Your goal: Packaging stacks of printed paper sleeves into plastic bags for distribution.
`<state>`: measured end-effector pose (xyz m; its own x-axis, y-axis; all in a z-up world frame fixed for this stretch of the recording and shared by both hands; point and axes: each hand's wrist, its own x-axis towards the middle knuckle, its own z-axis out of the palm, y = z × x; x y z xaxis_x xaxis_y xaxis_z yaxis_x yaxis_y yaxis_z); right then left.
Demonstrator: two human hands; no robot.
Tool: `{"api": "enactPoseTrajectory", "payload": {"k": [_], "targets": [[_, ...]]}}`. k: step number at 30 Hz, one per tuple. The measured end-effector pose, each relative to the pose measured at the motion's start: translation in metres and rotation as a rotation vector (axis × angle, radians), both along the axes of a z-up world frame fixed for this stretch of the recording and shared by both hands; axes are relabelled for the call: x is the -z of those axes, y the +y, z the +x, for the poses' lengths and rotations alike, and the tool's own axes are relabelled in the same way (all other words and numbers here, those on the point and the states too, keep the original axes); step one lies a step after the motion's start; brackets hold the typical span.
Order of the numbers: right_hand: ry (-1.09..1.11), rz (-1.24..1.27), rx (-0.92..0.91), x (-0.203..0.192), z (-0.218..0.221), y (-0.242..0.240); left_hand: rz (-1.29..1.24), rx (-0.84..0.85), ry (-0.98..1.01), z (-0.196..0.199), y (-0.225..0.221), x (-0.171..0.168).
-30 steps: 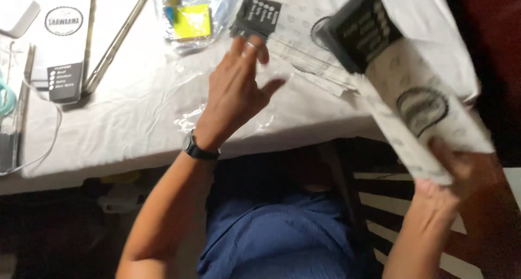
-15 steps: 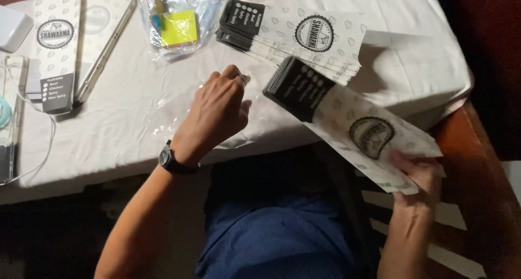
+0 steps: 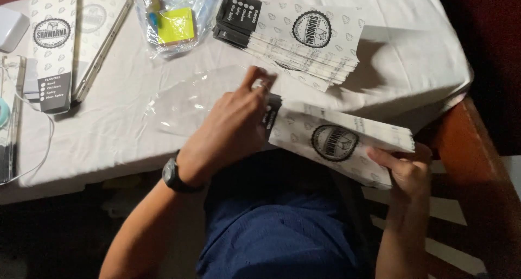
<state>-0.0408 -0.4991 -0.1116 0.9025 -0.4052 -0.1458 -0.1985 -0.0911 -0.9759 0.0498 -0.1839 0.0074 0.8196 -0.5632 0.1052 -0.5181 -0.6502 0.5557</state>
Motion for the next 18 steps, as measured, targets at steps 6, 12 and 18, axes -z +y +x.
{"api": "enactPoseTrajectory", "payload": {"k": [6,12,18], "targets": [[-0.036,-0.188,-0.049,0.011,-0.001,0.002,0.336,-0.049,-0.333,-0.035,-0.035,0.008],[-0.074,-0.057,-0.015,0.017,0.0,0.021,0.414,-0.186,-0.478,-0.051,-0.049,0.021],[0.088,-0.044,0.073,0.038,-0.001,0.023,0.424,-0.252,-0.573,-0.053,-0.04,0.026]]}}
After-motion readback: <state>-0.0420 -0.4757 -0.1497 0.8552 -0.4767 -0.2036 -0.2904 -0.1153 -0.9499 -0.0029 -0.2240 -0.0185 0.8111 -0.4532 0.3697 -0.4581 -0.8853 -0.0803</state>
